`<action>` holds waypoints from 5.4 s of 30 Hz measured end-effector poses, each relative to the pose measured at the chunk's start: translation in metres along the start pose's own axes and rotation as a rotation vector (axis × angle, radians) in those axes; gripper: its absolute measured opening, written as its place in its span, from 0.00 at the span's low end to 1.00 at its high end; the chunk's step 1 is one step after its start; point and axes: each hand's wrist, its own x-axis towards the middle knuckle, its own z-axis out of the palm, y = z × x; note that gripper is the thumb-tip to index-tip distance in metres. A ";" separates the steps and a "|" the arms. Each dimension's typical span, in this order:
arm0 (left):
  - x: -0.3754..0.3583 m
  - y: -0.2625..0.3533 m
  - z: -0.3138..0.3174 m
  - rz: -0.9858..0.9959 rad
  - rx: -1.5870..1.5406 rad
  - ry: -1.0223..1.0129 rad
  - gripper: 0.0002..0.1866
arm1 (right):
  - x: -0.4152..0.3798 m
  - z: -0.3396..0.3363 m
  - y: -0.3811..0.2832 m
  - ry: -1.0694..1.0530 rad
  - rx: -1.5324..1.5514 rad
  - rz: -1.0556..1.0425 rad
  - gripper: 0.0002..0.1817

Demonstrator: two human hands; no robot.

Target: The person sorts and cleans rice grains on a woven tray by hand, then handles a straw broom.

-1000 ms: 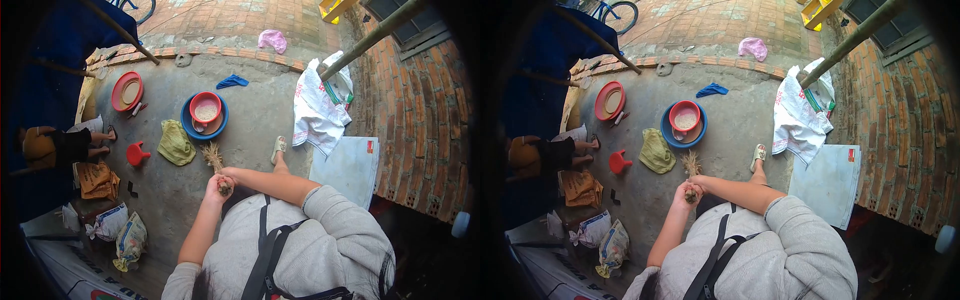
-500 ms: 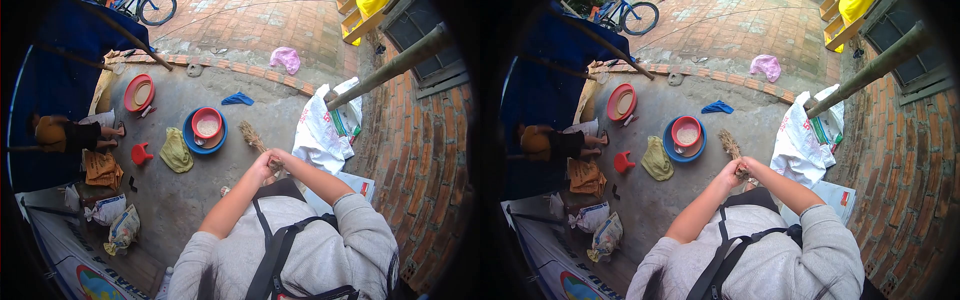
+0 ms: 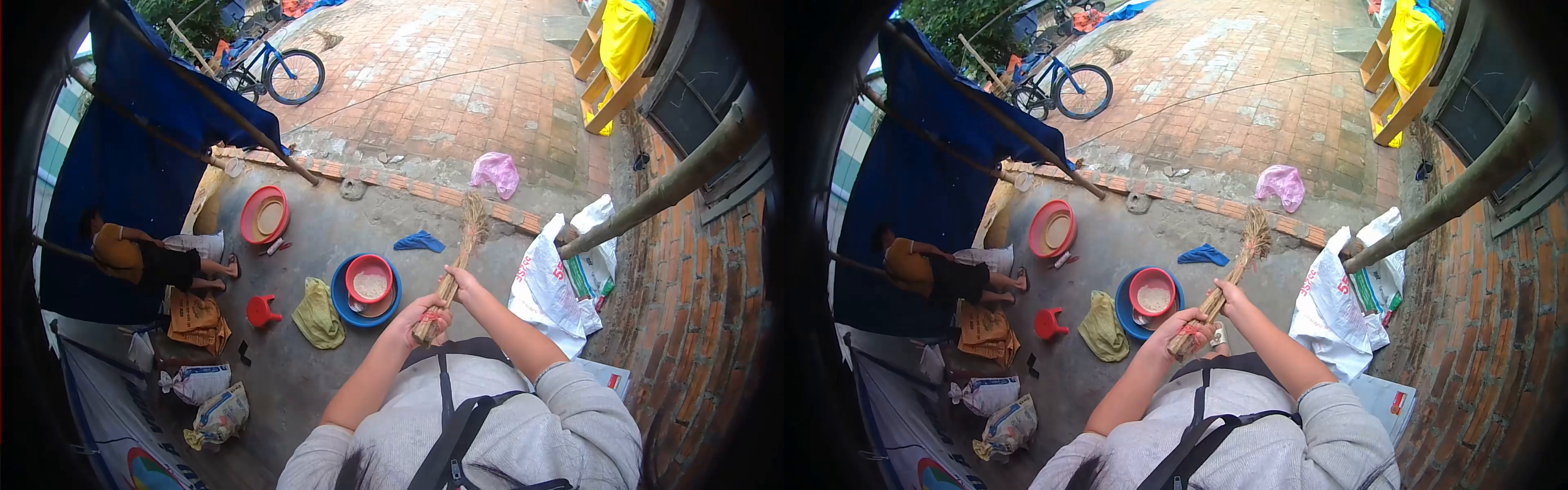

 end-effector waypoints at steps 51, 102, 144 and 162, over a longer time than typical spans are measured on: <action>0.024 0.094 -0.001 0.016 -0.211 -0.179 0.06 | 0.033 0.062 -0.027 0.061 0.069 0.094 0.20; 0.063 0.127 -0.075 -0.470 1.032 0.351 0.05 | 0.070 0.004 0.130 0.414 0.305 -0.136 0.19; -0.115 0.039 -0.282 -0.377 1.582 0.373 0.07 | -0.016 0.059 0.399 0.133 0.718 -0.235 0.22; -0.012 -0.125 -0.326 -0.357 1.465 0.474 0.19 | -0.047 -0.110 0.440 0.148 0.439 -0.053 0.26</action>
